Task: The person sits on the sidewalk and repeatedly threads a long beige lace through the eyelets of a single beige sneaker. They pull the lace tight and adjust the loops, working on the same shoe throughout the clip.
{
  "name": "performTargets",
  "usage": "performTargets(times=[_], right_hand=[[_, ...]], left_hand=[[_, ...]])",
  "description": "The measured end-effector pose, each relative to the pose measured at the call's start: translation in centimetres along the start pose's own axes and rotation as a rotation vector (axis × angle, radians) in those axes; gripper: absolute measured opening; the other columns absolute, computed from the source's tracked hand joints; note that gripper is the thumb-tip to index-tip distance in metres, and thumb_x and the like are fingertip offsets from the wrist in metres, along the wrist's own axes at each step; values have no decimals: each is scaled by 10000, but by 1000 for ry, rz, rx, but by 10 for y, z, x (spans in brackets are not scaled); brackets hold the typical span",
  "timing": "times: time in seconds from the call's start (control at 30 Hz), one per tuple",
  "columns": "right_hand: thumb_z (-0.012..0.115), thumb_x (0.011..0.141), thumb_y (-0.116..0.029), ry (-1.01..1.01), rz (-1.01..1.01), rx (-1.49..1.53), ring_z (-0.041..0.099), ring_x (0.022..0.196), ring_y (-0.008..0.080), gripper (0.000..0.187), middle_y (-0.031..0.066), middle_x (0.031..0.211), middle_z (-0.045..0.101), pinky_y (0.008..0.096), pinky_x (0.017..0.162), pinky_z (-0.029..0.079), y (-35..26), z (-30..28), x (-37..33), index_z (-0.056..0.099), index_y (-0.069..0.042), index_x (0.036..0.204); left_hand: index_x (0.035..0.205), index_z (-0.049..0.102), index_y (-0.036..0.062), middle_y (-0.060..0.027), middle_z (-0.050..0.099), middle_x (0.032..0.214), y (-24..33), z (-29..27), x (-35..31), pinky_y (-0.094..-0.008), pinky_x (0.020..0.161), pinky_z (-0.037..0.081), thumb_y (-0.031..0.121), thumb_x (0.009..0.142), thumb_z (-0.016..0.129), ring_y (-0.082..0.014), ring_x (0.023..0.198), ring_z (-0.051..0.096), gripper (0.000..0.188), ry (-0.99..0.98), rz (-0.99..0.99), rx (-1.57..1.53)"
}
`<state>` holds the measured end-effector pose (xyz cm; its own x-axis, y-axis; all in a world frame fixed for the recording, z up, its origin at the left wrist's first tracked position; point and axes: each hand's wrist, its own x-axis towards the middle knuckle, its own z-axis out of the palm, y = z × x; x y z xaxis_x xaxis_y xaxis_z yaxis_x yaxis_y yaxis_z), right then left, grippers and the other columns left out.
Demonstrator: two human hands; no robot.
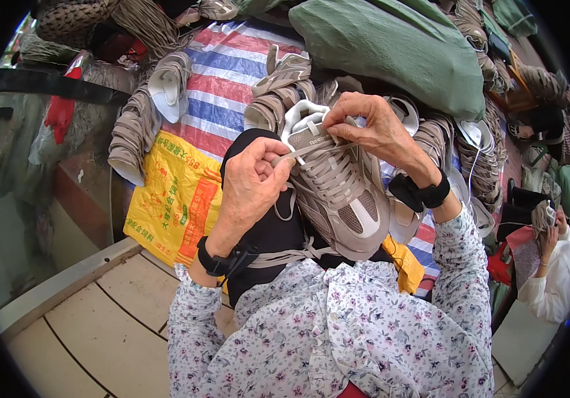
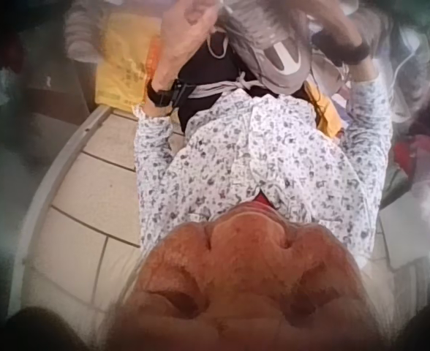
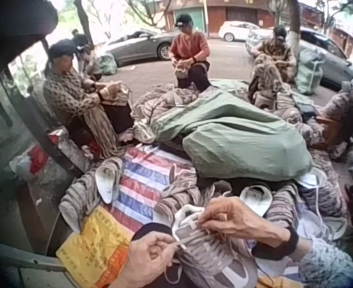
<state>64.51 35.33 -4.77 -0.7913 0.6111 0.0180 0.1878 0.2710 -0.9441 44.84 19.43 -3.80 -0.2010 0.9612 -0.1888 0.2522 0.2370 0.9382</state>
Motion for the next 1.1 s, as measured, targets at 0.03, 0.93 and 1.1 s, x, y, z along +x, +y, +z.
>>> performTargets(times=[0.03,0.93,1.1], right_hand=[[747,804,-83,2,-23,-18,547,819,152,115,31,831,625,324,764,442,1,-1,0,751,-25,902],[647,701,29,-208,-418,-682,563,981,264,145,92,987,603,400,809,405,-25,28,11,646,-28,834],[586,740,56,138,-363,-976,576,883,323,195,121,979,566,423,737,451,2,-58,28,562,-40,907]], left_hand=[[1040,623,-23,-9,639,766,1,1,-2,-172,530,478,73,938,640,-31,597,585,142,10,-7,23],[881,621,-51,-53,607,771,-5,5,-13,-218,498,463,33,900,641,-86,568,606,88,-98,182,178],[882,630,-38,-35,579,752,-2,2,-11,-209,494,426,36,889,653,-61,566,574,78,-122,177,144]])
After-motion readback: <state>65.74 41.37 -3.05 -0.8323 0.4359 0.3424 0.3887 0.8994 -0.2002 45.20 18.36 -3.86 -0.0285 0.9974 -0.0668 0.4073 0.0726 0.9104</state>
